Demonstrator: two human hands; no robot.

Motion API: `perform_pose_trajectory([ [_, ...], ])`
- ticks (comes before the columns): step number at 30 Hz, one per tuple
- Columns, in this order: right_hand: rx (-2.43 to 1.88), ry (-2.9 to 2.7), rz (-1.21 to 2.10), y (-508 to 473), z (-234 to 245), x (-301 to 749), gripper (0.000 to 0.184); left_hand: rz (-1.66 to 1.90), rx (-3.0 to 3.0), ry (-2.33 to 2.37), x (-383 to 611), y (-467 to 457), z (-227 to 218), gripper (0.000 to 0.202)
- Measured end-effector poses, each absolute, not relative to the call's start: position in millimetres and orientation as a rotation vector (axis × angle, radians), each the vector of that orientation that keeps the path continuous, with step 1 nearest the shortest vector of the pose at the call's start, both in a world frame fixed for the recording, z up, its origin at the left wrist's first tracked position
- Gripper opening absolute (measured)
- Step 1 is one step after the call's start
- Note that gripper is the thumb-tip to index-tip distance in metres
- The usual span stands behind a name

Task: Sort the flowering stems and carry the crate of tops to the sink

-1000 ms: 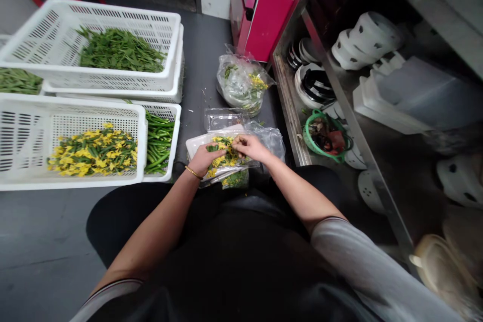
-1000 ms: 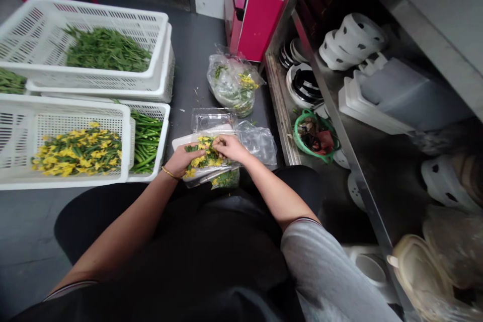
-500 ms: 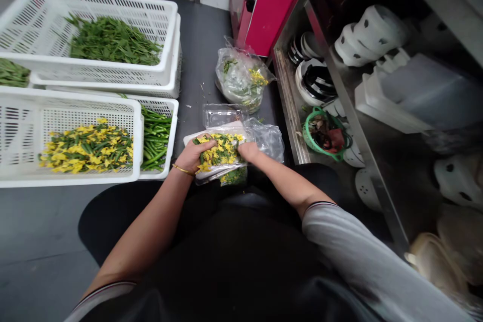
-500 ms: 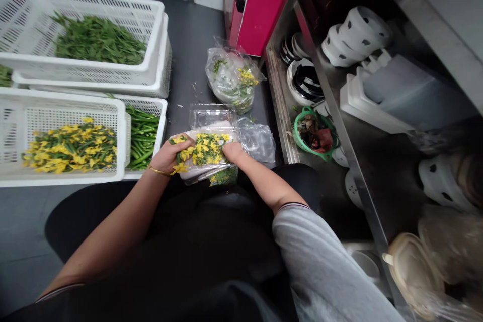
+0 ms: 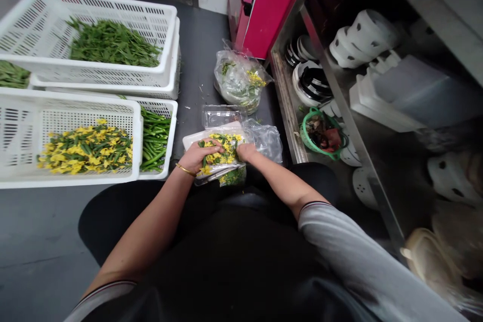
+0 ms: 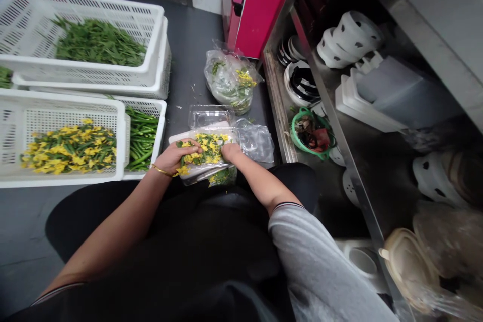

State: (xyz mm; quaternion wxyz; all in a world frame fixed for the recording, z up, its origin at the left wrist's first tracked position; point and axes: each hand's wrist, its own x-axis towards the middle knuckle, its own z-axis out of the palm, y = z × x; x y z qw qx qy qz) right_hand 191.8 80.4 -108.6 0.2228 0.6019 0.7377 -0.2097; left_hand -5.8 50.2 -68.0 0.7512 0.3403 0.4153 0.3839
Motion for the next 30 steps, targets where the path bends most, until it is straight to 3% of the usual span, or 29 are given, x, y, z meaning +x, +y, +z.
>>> perform_pose_trajectory([
  [5,1.759,2.083,-0.709,89.7,-72.9,197.6,0.021,0.859,0.752,1.097,0.7,50.7,-77.4,0.033],
  [11,1.758,2.264,-1.934,69.4,-38.6,184.9,0.03,0.987,0.655,0.989,16.0,47.8,-78.1,0.041],
  [15,1.761,2.078,-2.269,70.9,-46.9,196.9,0.033,1.019,0.615,0.995,12.7,47.5,-74.6,0.036],
  [17,1.938,2.121,-1.986,77.9,-59.7,205.7,0.026,1.002,0.591,0.972,7.6,48.7,-71.5,0.031],
  [19,2.053,2.196,-1.422,83.4,-76.7,208.1,0.018,1.002,0.558,0.909,1.2,50.7,-66.6,0.027],
  [22,1.835,2.225,-0.809,82.5,-103.9,196.4,0.017,1.045,0.577,0.837,-8.9,54.2,-59.3,0.024],
  [28,1.284,2.46,-0.568,71.2,-131.5,173.6,0.021,1.077,0.702,0.753,-20.1,57.0,-62.0,0.039],
  [30,1.231,2.487,-0.526,72.9,-132.4,171.6,0.023,1.062,0.732,0.757,-19.8,56.9,-64.9,0.033],
])
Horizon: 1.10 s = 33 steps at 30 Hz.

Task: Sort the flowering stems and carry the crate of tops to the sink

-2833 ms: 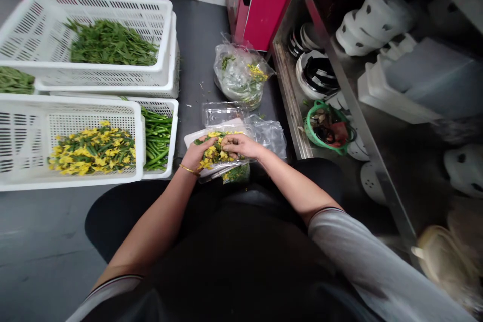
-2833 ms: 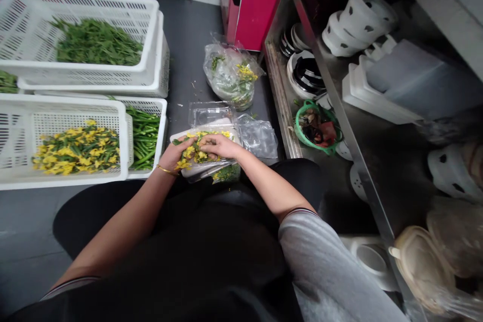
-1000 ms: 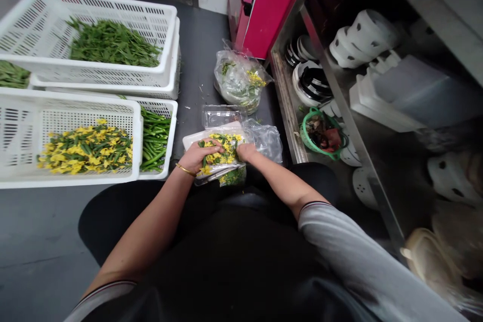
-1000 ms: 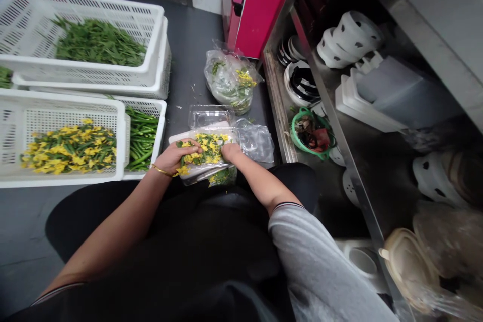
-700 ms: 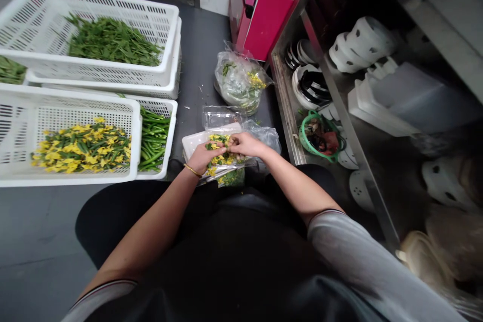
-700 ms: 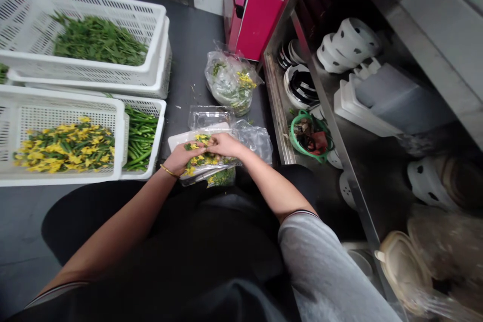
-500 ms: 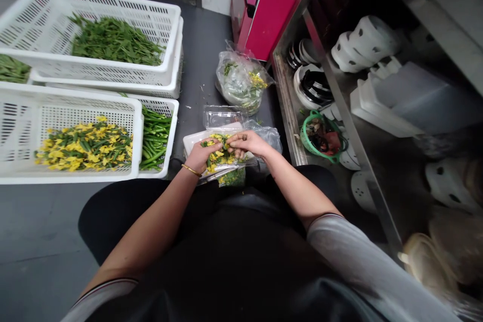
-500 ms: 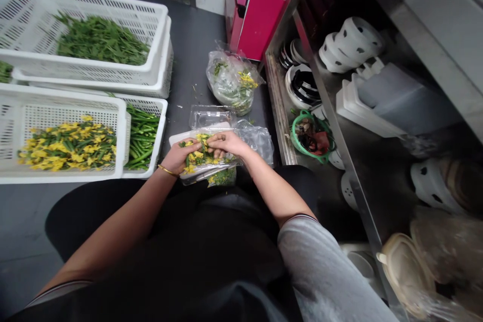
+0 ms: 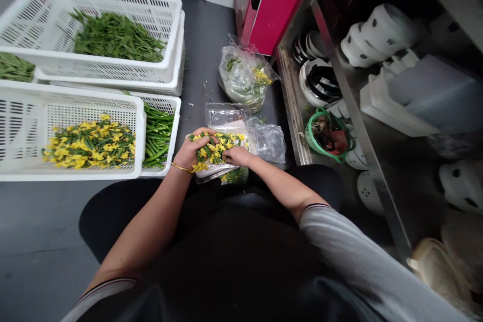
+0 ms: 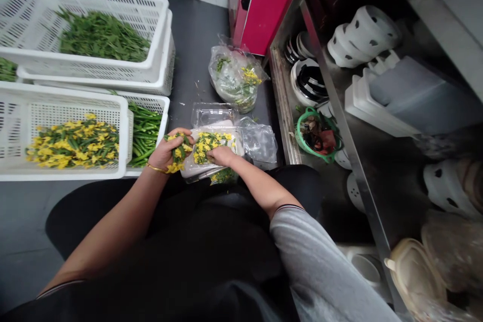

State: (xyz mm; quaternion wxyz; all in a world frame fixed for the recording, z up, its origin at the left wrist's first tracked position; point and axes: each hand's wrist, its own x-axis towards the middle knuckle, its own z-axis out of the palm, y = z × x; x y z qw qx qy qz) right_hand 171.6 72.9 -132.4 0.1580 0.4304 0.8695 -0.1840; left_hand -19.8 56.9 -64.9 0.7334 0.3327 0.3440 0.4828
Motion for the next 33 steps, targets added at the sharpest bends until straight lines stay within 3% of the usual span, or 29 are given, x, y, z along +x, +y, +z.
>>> perform_pose_trajectory([
  [4,1.061,2.549,-0.515,80.2,-133.9,159.0,0.026,1.037,0.757,0.799,-17.2,56.7,-64.4,0.026],
  [9,1.182,2.556,-0.689,87.7,-128.3,157.2,0.012,1.031,0.761,0.909,-16.6,57.1,-62.6,0.028],
  [11,1.469,2.545,-1.07,86.4,-118.1,167.4,0.01,1.021,0.776,1.002,-15.5,57.6,-65.6,0.031],
  [15,1.873,2.038,-2.272,73.6,-92.5,180.7,0.014,0.913,0.823,1.101,-8.2,56.9,-73.7,0.034],
  [18,1.853,1.801,-2.627,63.3,-80.6,176.8,0.023,0.788,0.841,1.049,-2.0,54.9,-76.6,0.032],
  [23,1.827,2.079,-2.341,54.1,-70.5,175.6,0.022,0.685,0.831,1.014,0.6,50.4,-77.7,0.029],
  [29,1.794,2.996,-1.333,18.2,-55.0,184.4,0.017,0.635,0.638,0.875,5.8,29.4,-75.8,0.028],
  [33,1.528,3.264,-1.103,-6.1,-55.8,183.3,0.019,0.713,0.503,0.859,4.7,19.8,-65.1,0.029],
])
